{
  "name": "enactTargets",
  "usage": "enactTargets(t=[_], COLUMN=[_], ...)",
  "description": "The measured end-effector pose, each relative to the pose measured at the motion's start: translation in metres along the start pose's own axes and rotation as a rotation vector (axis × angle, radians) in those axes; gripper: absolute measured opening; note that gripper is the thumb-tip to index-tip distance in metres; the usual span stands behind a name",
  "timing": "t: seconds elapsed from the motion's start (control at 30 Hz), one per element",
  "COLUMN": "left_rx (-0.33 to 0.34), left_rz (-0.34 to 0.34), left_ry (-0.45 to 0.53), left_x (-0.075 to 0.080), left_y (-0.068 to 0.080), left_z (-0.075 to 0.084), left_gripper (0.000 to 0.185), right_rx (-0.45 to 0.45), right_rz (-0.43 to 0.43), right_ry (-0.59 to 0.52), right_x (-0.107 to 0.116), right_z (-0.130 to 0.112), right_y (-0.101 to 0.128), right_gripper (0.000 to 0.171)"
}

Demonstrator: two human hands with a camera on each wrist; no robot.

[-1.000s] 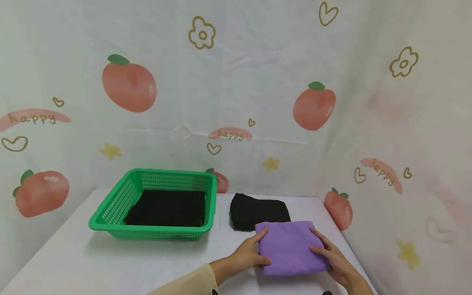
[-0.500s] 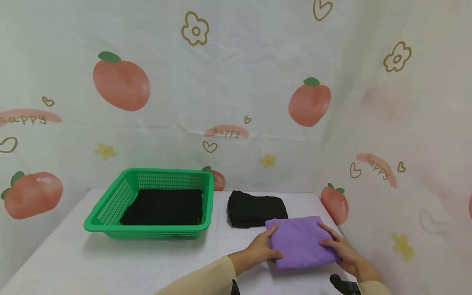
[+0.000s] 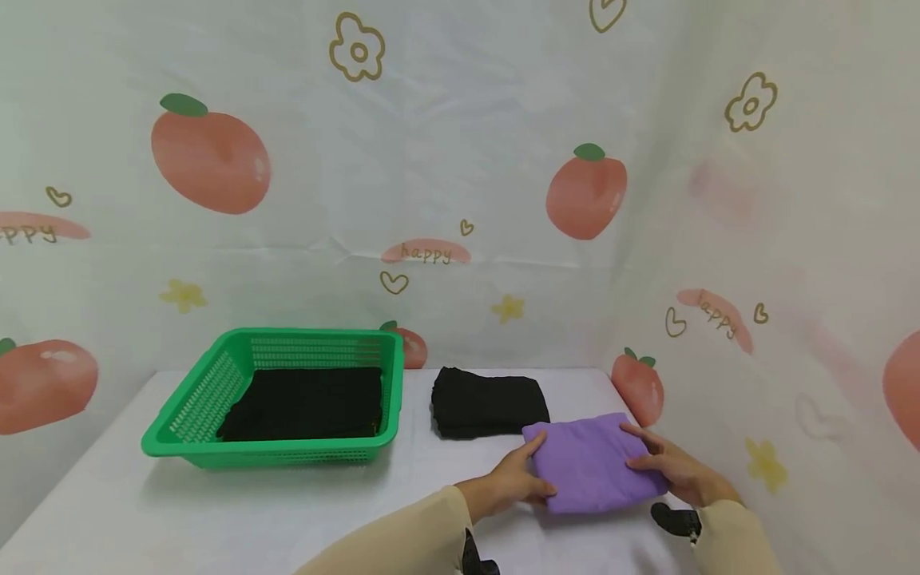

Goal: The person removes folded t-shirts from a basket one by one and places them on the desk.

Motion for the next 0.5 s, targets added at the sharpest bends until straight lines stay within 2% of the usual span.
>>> enactTargets(t=[0.17,0.37,0.5], left_rx=[-0.007,0.002,0.011], left_rz=[0.014,0.049,0.061], left_ry=[0.008,-0.030,-0.065], left_x=[-0.001,0.006,0.009], left_y=[-0.010,-0.017,-0.018], left_z=[-0.008,-0.017,-0.020], left_gripper=[0.097,0.095,0.094], right_rx=[0.025,-0.026,-0.046], right_rz=[0.029,0.148,0.194], right_ry=[0.058,0.115,0.109], right_x=[0.004,0.007,0.009], right_z=[-0.005,0.004,0.009], right_y=[-0.004,-0.012,-0.013], right_gripper=[0.074,0.081,0.080])
Point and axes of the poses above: each hand's wrist, its own y-axis away from the middle knuckle, its own x-axis out of the back of the hand, z = x × y, the point moved 8 cm from there along -y, towards the middle knuckle, and after that the axes turned 6 degrees about -z, right-handed, at the moved point
